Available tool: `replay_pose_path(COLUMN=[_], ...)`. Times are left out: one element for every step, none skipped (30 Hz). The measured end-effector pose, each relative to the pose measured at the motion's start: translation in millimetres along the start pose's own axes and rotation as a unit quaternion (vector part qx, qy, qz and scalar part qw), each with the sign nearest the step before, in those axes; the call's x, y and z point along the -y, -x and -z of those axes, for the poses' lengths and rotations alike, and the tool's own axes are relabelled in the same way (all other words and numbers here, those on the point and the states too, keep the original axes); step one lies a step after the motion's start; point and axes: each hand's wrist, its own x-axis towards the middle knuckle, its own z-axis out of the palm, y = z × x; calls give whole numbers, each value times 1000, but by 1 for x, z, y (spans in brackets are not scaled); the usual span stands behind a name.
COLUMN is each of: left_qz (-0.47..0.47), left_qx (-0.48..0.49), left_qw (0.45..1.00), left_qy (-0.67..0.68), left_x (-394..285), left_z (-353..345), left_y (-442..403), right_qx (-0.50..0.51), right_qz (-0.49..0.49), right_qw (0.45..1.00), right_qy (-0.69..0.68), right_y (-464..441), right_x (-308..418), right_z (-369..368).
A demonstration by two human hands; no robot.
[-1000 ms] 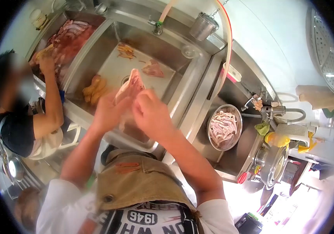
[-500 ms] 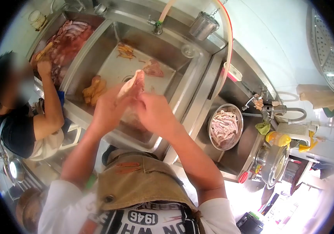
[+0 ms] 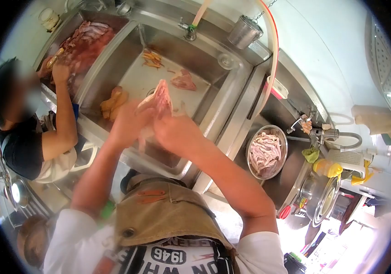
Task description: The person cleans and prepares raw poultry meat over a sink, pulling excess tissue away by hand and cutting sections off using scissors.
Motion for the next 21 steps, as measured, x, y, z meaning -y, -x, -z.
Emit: replay_pose_path(left_qz=[27,47,67,87,90,93,96,100,104,107,118,128,138,133,130,126,106,85,85,86,108], left_qx=[17,22,27,31,42,52,63,56,49,43,46,48,50,39,29,19,22,25,21,17,5], left_qw=[999,998,995,991,988,985,981,981,981,981,978,975,972,971,969,967,977,985,986,986,981], left_qy=[21,45,69,94,115,136,157,158,158,159,167,175,183,196,208,220,185,150,144,139,164], left_x=[-1,0,3,6,11,17,21,22,20,20,26,35,41,47,47,47,52,55,57,56,46], left_z=[1,2,2,3,4,5,7,7,7,8,9,10,12,13,11,10,12,14,15,15,15], left_y=[-2,-3,-4,-5,-7,-9,-10,-10,-10,-11,-15,-21,-25,-26,-26,-26,-30,-36,-38,-40,-39], right_qx=[9,19,19,21,21,23,24,26,26,25,25,23,21,19,18,16,14,13,11,9,15], right_qz=[9,18,24,31,38,45,51,58,67,75,83,64,44,24,36,47,57,69,81,93,95], right_qw=[1000,1000,999,999,999,999,998,998,996,995,993,991,989,985,982,979,976,974,973,970,966], right_qy=[8,16,13,9,5,-5,-15,-25,-46,-66,-86,-113,-141,-170,-183,-196,-208,-213,-218,-222,-240], right_y=[0,1,1,2,2,3,3,3,2,0,-2,-3,-4,-4,-3,-1,0,-1,-3,-5,-6], right_x=[-1,-2,-3,-3,-4,-6,-7,-7,-7,-6,-5,-4,-2,0,2,2,2,4,8,11,14], right_z=[0,-1,-2,-2,-3,-5,-7,-8,-8,-7,-6,-4,-3,-3,-5,-9,-11,-10,-8,-6,-5])
